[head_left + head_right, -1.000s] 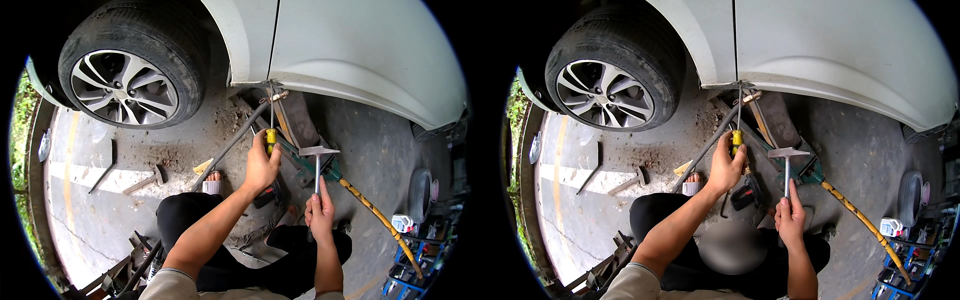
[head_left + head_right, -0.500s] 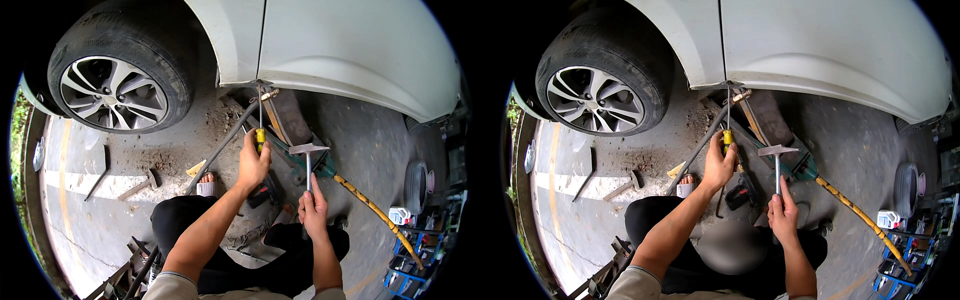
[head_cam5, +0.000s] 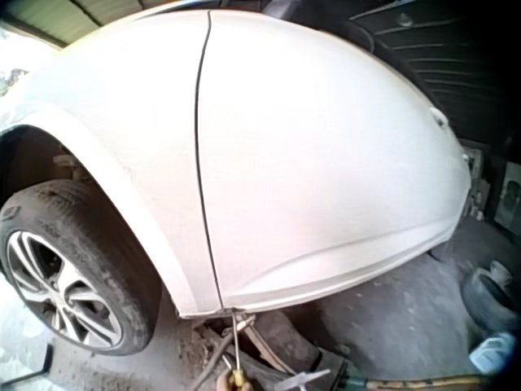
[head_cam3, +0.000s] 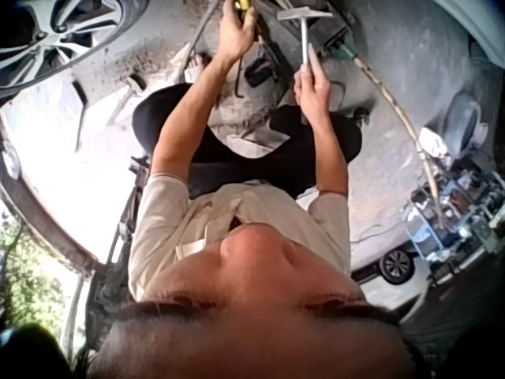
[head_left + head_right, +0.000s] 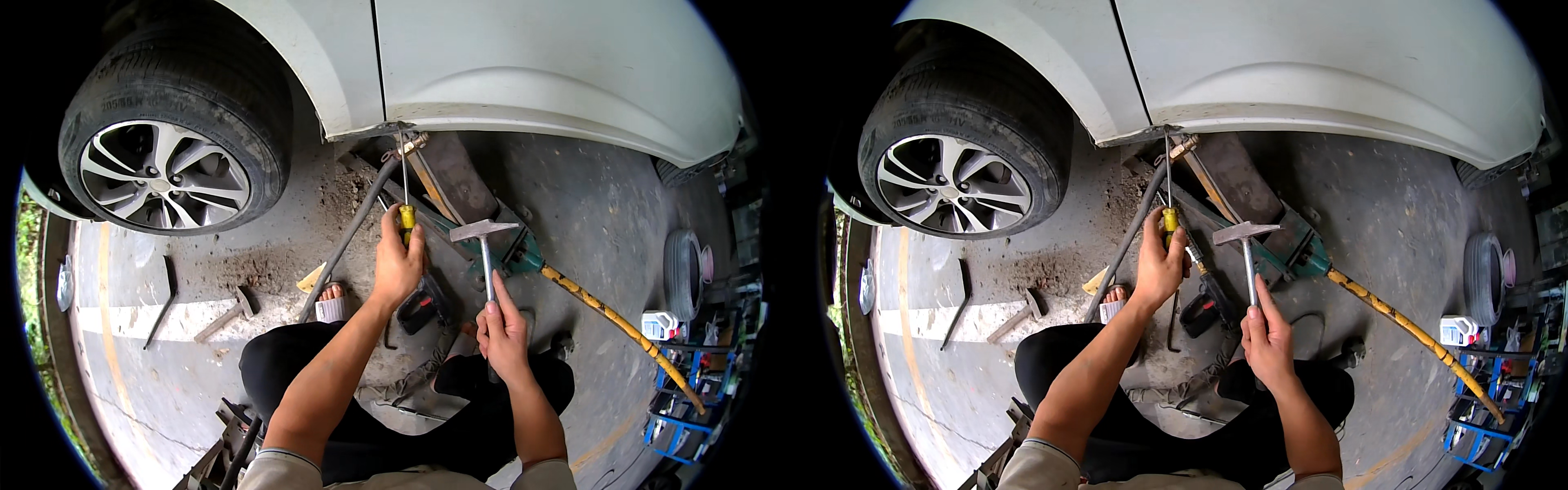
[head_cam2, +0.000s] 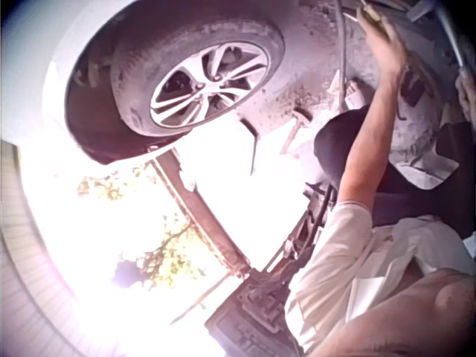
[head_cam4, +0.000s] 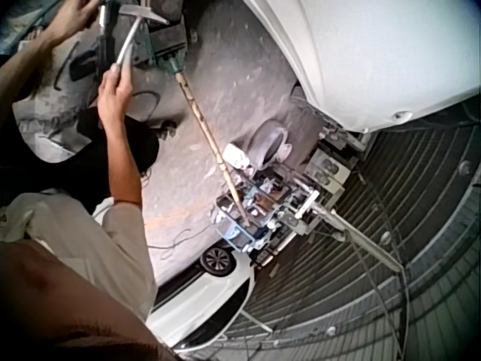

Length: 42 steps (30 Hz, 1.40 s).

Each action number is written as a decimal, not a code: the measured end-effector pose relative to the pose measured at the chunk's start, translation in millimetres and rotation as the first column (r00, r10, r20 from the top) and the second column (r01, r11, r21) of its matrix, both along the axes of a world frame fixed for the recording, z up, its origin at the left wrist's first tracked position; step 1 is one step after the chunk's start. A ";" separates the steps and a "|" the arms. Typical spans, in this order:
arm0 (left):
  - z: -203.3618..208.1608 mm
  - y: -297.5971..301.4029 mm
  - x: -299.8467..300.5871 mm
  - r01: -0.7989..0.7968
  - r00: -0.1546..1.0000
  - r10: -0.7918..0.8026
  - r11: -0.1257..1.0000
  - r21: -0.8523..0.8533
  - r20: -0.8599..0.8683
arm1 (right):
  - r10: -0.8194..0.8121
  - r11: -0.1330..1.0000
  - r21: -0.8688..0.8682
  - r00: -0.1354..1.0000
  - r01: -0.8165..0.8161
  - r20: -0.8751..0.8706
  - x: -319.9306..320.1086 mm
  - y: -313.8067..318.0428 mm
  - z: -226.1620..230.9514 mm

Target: The person uses a pneumatic tool to grind the undercarriage of a white car, then switches to a hammer and chisel to work on the same area.

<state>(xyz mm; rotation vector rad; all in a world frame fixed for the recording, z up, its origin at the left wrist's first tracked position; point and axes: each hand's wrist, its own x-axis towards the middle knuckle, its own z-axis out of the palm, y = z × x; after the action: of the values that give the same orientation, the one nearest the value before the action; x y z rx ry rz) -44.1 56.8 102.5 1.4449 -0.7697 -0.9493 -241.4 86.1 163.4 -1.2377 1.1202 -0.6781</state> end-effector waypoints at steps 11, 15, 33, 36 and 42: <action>-34.1 -12.9 3.9 -0.057 0.994 0.048 0.994 0.092 0.102 | 0.087 0.978 -0.175 0.986 -0.111 -0.141 20.7 -26.8 15.6; -20.3 -14.0 -4.2 -0.131 0.986 0.124 0.990 0.058 0.115 | 0.005 0.806 -0.583 0.986 -0.103 -0.166 62.2 -60.0 35.3; -6.8 -18.9 -11.6 -0.197 0.968 0.193 0.980 0.015 0.161 | -0.010 0.744 -0.661 0.986 -0.103 -0.164 117.3 -91.6 22.8; -6.1 -17.4 -7.5 -0.202 0.969 0.196 0.979 0.023 0.153 | -0.009 0.675 -0.713 0.964 -0.191 -0.267 124.4 -91.5 20.1; -9.8 -18.7 -11.0 -0.181 0.978 0.177 0.983 0.032 0.114 | -0.041 0.707 -0.681 0.950 -0.190 -0.309 136.9 -94.5 -3.5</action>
<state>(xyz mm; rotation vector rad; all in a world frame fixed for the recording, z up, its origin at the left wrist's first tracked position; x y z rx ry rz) -55.2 38.2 92.7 1.5861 -0.6905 -0.7562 -104.5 -8.4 159.9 -2.1029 1.0740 -0.9214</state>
